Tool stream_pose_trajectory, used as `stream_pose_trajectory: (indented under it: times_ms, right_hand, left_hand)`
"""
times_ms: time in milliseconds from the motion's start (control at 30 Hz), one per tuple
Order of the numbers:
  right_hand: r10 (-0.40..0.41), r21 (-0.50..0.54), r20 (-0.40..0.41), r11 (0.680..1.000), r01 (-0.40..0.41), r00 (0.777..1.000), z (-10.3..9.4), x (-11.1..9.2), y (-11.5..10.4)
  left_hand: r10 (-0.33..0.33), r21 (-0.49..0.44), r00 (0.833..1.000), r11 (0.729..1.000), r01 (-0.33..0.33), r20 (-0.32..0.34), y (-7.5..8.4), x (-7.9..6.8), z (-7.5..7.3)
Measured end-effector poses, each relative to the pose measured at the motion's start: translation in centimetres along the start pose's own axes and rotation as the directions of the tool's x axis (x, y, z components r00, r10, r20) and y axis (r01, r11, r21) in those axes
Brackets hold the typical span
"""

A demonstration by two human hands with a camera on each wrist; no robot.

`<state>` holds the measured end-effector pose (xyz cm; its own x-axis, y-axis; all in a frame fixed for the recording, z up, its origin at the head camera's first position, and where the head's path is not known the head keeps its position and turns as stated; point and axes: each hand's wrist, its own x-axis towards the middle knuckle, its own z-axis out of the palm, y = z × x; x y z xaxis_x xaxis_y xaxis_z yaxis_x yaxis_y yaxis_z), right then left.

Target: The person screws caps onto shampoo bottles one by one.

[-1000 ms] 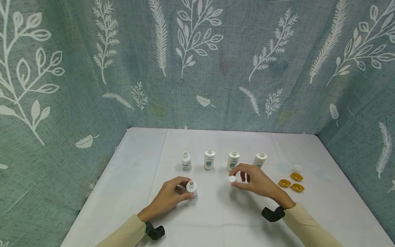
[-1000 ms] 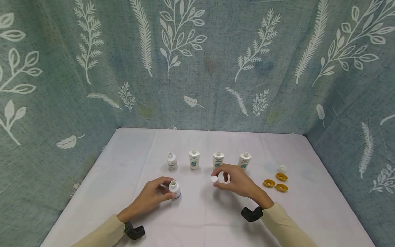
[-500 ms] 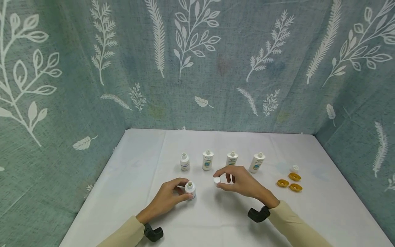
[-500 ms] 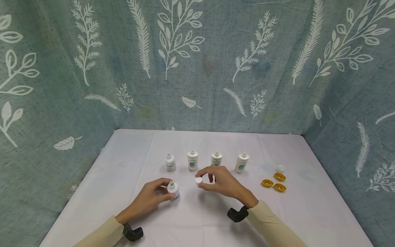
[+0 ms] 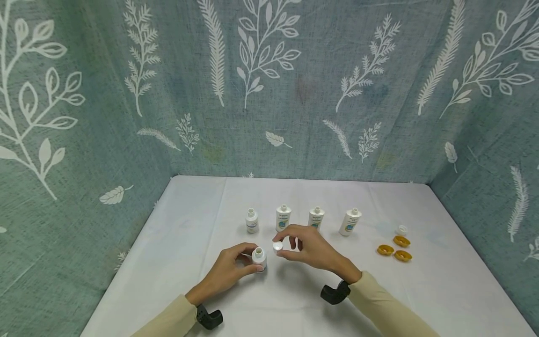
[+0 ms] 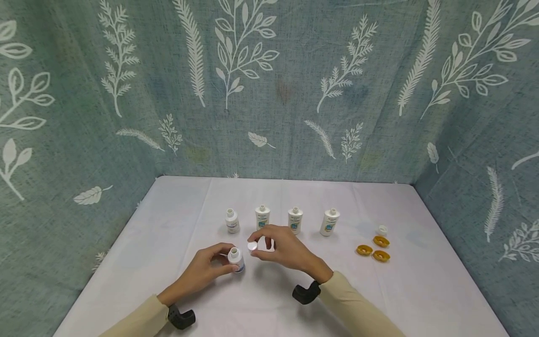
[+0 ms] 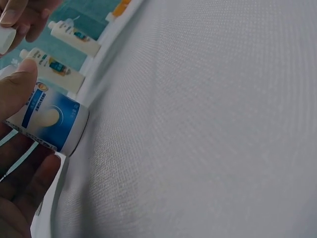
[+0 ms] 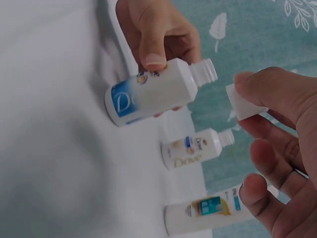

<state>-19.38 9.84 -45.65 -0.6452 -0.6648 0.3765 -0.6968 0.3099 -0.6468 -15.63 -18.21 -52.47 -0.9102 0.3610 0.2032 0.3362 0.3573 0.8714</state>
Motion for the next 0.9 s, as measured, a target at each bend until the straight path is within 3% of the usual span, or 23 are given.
stream_pose_trajectory:
  times_ms: [233, 700, 900]
  right_hand:
    - [-0.031, -0.006, -0.001, 0.999, 0.031, 1.000, 1.0, 0.7, -0.7]
    - [-0.045, -0.006, 0.019, 0.999, 0.045, 0.999, 2.5, 1.9, -0.9]
    - [-0.069, -0.069, 0.073, 0.995, 0.074, 0.995, 2.8, 2.4, -1.1]
  left_hand:
    - [-0.033, -0.030, 0.999, 0.999, 0.033, 0.021, -0.3, -0.1, 0.0]
    - [0.019, -0.069, 0.999, 0.998, -0.017, 0.030, -0.3, 0.1, -0.3]
    - [0.042, -0.089, 0.999, 0.995, -0.039, 0.027, -0.5, 0.0, -0.2]
